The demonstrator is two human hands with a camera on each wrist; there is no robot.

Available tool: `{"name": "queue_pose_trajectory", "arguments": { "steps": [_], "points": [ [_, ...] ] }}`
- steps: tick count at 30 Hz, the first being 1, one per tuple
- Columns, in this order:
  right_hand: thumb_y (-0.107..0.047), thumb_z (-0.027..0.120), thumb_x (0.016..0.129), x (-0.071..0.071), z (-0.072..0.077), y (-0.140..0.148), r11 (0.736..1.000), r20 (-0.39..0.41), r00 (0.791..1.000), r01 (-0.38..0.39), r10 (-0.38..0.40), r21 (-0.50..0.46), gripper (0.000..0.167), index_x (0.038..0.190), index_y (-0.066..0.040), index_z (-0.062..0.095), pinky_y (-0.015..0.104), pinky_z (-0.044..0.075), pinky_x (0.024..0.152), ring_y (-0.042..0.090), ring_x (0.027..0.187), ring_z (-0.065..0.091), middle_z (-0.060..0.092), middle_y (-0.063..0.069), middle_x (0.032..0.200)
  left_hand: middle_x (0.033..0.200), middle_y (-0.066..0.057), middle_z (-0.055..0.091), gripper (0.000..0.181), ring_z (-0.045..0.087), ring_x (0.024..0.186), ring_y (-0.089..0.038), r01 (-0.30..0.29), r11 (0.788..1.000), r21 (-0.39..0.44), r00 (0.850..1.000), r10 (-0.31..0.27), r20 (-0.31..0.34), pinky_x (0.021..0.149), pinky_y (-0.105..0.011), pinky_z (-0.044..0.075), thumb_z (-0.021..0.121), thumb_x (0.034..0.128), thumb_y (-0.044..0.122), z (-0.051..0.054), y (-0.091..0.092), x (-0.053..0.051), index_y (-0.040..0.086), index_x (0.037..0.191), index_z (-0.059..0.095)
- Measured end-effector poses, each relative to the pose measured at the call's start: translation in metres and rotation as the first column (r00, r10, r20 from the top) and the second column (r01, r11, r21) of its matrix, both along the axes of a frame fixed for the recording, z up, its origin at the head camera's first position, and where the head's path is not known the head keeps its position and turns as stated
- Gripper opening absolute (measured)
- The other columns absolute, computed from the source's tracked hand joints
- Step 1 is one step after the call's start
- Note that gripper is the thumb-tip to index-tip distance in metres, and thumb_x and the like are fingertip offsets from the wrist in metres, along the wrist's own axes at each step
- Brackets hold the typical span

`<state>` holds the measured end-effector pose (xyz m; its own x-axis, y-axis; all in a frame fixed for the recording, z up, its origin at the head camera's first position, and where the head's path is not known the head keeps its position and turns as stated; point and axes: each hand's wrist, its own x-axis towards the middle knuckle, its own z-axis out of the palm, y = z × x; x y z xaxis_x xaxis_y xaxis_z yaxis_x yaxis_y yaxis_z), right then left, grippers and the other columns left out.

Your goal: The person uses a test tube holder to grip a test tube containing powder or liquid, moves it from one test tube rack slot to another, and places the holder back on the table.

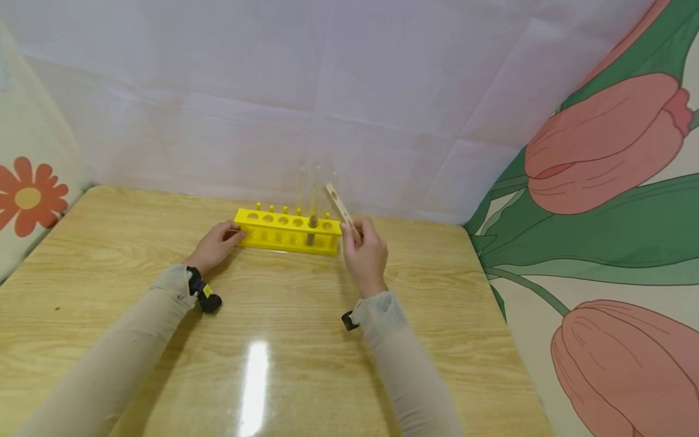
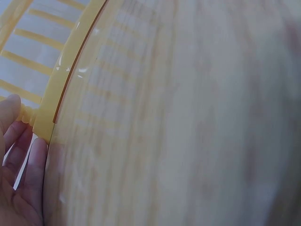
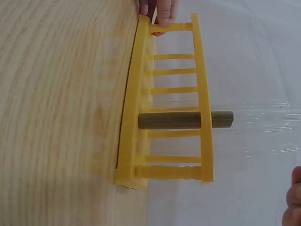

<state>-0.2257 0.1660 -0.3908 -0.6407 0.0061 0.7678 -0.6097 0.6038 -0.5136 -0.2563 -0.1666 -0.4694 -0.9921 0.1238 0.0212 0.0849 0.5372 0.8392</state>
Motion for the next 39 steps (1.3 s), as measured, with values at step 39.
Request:
{"name": "queue_pose_trajectory", "arguments": {
  "steps": [39],
  "points": [
    [-0.014,0.067,0.1,0.018,-0.043,-0.003,0.995,0.26,0.964,-0.029,0.053,-0.092,0.017,0.096,0.001,0.062,0.023,0.038,0.048,0.012,0.057,0.047,0.066,0.013,0.074,0.136,-0.025,0.049,0.04,0.05,0.123,-0.04,0.005,1.0,-0.01,1.0,-0.005,0.016,0.106,-0.057,0.038,0.049,0.1091,0.034,-0.008,-0.003,-0.006,-0.001,0.129,0.054]
  ]
}}
